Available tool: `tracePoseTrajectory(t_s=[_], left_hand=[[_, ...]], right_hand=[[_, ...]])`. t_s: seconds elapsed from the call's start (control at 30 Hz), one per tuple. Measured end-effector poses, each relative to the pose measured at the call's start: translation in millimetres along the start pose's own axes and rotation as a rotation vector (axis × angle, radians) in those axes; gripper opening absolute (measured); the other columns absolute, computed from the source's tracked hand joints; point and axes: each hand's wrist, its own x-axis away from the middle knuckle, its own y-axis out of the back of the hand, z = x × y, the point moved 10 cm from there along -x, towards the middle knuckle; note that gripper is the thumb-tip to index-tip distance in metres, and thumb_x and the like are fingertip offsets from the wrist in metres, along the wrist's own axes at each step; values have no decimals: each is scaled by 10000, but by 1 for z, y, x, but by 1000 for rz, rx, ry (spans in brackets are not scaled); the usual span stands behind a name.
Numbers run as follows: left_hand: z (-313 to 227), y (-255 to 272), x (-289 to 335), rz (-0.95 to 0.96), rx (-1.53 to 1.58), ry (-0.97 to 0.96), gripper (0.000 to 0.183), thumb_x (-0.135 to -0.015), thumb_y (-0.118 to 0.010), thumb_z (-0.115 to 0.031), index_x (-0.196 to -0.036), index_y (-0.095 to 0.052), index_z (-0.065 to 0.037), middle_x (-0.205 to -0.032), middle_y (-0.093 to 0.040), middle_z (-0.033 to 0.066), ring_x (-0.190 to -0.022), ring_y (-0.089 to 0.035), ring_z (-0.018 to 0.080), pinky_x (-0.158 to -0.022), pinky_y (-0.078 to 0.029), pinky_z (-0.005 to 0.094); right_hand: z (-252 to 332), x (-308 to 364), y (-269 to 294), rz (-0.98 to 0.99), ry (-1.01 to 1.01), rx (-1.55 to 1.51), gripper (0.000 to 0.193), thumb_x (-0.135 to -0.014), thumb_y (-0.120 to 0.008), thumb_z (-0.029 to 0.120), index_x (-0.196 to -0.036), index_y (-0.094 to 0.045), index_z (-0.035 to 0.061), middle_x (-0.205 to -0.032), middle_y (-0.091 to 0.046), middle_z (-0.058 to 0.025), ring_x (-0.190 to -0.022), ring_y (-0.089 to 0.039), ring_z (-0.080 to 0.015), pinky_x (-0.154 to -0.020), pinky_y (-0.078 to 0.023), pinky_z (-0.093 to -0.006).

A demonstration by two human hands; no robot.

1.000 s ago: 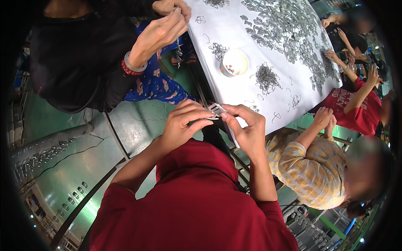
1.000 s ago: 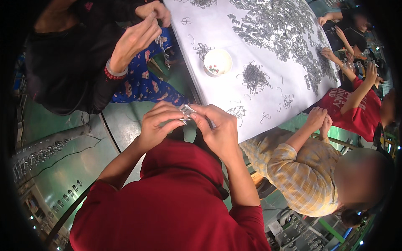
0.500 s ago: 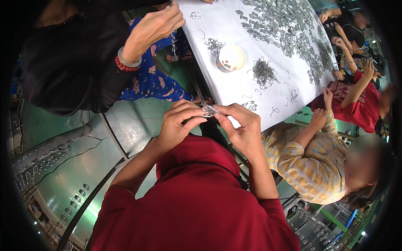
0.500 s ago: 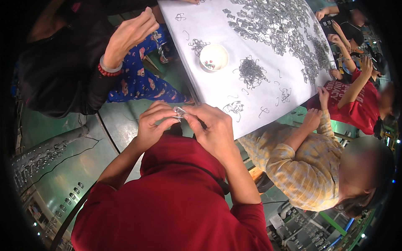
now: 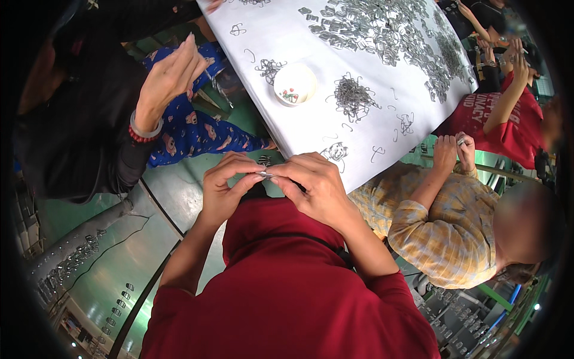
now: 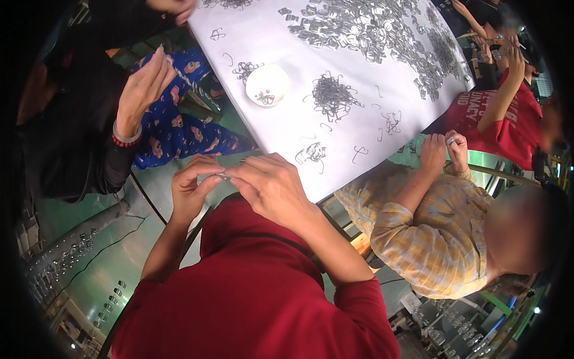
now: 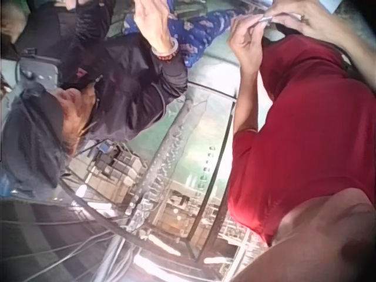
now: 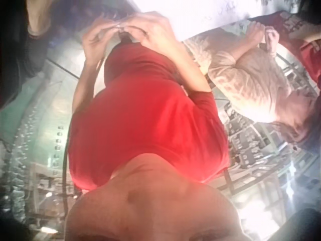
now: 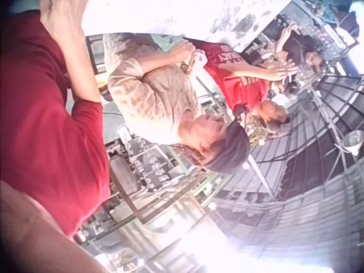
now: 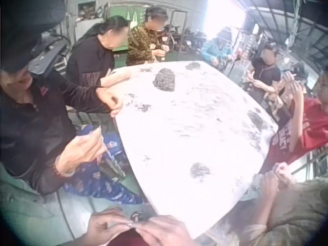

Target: The person picks up metal clips from a table and connects them by hand to form a chain. They then hang the assembled chain onto a metal rack.

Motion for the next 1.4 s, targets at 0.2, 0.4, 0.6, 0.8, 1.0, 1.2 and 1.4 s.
tracePoseTrajectory(t_s=[0.2,0.4,0.6,0.8,1.0,1.2,1.4], left_hand=[[19,-5,-6,-42,69,35,173,-733,-686,33,-896,-671,-20,-841,-669,67,-807,-607,191,-781,-459,315],[15,-13,-8,-36,85,35,168,-722,-695,35,-877,-670,-25,-850,-675,61,-809,-604,190,-778,-454,313],[13,-11,-1,-33,45,24,175,-716,-701,34,-875,-673,-34,-847,-680,54,-803,-604,188,-784,-444,315],[9,-7,5,-28,24,47,151,-729,-693,24,-870,-681,-28,-839,-680,60,-782,-608,176,-771,-442,307],[5,-1,13,-16,39,75,146,-748,-683,12,-891,-691,-18,-822,-679,64,-758,-605,159,-706,-459,273],[-7,-3,14,46,64,53,151,-771,-664,28,-916,-687,-8,-877,-682,89,-782,-618,135,-683,-478,249],[-6,-1,20,73,76,71,175,-778,-652,43,-943,-681,-4,-875,-668,95,-758,-612,110,-632,-488,219]], right_hand=[[-92,-9,11,23,-297,-231,137,-779,-652,152,-894,-668,78,-898,-660,-77,-775,-629,-278,-693,-497,-373],[-257,4,62,-48,-455,554,127,-749,-662,78,-875,-666,89,-864,-648,-66,-752,-636,-263,-653,-494,-357],[-263,-8,46,99,-381,678,86,-743,-667,101,-826,-646,101,-826,-621,-45,-727,-628,-258,-631,-488,-369],[-232,-13,53,-16,-298,284,76,-714,-668,69,-740,-620,121,-779,-579,-42,-678,-612,-255,-597,-472,-363],[-165,-13,52,-97,-392,-27,89,-735,-707,36,-802,-649,49,-798,-549,-9,-757,-544,-115,-659,-446,-254],[-64,1,-26,112,-304,-645,104,-703,-736,45,-786,-684,80,-880,-561,-1,-828,-533,-96,-707,-412,-247],[-34,4,-39,179,-206,-791,104,-712,-733,22,-795,-677,51,-973,-520,-33,-875,-523,-130,-776,-430,-264]])
